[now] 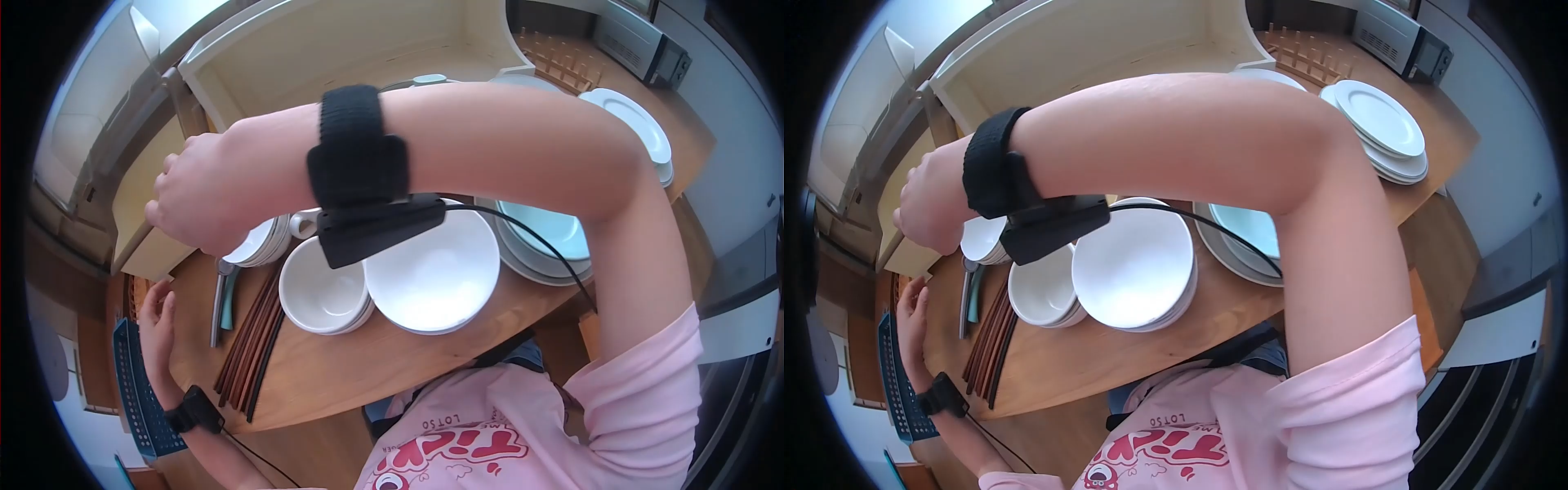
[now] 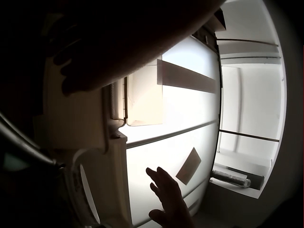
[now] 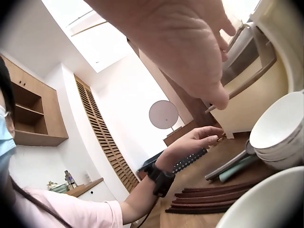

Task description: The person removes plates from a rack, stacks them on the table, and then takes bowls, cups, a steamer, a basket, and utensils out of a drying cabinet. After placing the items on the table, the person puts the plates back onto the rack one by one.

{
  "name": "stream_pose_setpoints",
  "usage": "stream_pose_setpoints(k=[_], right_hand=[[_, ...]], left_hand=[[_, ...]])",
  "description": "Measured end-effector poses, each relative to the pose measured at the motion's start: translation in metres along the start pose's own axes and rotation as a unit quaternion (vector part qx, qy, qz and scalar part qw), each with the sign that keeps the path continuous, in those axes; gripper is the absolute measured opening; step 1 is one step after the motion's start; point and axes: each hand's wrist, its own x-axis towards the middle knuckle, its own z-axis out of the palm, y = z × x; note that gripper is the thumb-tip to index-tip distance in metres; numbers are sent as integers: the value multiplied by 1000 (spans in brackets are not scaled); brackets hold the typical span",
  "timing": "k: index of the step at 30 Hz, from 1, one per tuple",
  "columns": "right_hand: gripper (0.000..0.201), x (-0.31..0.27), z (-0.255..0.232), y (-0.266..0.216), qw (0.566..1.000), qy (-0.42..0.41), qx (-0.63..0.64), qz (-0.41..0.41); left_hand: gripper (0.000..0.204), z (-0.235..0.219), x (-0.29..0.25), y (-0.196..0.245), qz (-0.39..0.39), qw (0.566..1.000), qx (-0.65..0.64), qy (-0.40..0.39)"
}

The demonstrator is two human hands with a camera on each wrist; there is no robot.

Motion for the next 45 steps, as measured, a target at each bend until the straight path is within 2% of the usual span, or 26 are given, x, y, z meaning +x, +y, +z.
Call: stream_pose_setpoints(k=[2, 4, 6, 8, 11, 12, 14, 15, 16, 18, 19, 20, 22, 24, 25, 26, 29, 30, 32, 34, 36, 38, 40, 42, 44, 45], right_hand=[[37, -17, -11, 0, 1000, -14, -4, 13], [37, -37, -20, 1, 999, -27, -6, 23], [36, -59, -31, 6, 999, -32, 24, 36], [36, -75, -42, 7, 998, -42, 16, 43], [28, -88, -27, 22, 994, 49, -30, 92], [28, -92, -33, 22, 994, 49, -30, 92], [27, -107, -51, 21, 985, -55, -61, 153], [35, -143, -39, 41, 992, 115, 44, 39], [35, -147, -49, 40, 992, 115, 45, 40], [36, -152, -79, 39, 992, -79, 56, 78], [35, -159, -86, 30, 987, -78, 61, 128], [35, -161, -80, 37, 987, -79, 63, 128], [31, -166, -58, 60, 974, -74, 27, 213], [37, -184, -47, 65, 971, -74, 5, 226], [46, -194, -42, 68, 968, -70, -19, 240], [46, -201, -39, 72, 969, -70, -18, 238], [51, -219, -39, 81, 926, -171, -10, 336], [51, -226, -39, 85, 926, -171, -11, 336], [52, -247, -36, 97, 908, -157, 2, 389], [52, -279, -23, 124, 917, -131, -4, 376], [51, -301, -19, 138, 901, -110, 21, 419], [49, -319, -16, 148, 893, -120, 28, 432], [48, -335, -10, 156, 854, -100, 126, 495], [48, -357, 5, 169, 861, -78, 141, 483], [47, -366, 12, 172, 838, -61, 206, 501], [46, -368, 15, 169, 834, -53, 200, 511]], left_hand=[[36, -6, -6, 11, 27, 997, 2, 68], [34, -11, -8, 22, 16, 997, 7, 71], [33, -5, -13, 40, 68, 991, 0, 113], [31, 6, -21, 69, 76, 989, 6, 123], [28, 22, -28, 99, 116, 982, -9, 150], [26, 28, -30, 109, 129, 978, -11, 164], [25, 39, -36, 132, 141, 974, -12, 177], [23, 45, -40, 144, 155, 972, 4, 176], [22, 51, -43, 154, 168, 970, 19, 174], [22, 65, -46, 170, 196, 967, 16, 159], [21, 72, -47, 178, 225, 963, 12, 146], [21, 78, -48, 186, 224, 964, 12, 145], [22, 89, -49, 202, 270, 956, 34, 105], [23, 98, -51, 216, 260, 961, 23, 93], [23, 103, -51, 220, 271, 959, 31, 82], [23, 107, -51, 224, 282, 956, 40, 71], [25, 116, -46, 229, 287, 956, 43, 52], [26, 119, -44, 230, 294, 954, 43, 39], [26, 126, -41, 228, 291, 956, 32, 28], [27, 132, -38, 227, 287, 958, 20, 15], [27, 137, -36, 225, 267, 964, -1, -11], [27, 139, -33, 222, 273, 962, -1, -20], [27, 143, -31, 219, 279, 960, 0, -27], [26, 145, -29, 216, 287, 958, -2, -27], [26, 147, -28, 214, 282, 959, -4, -29], [25, 148, -27, 212, 282, 959, -6, -31]])
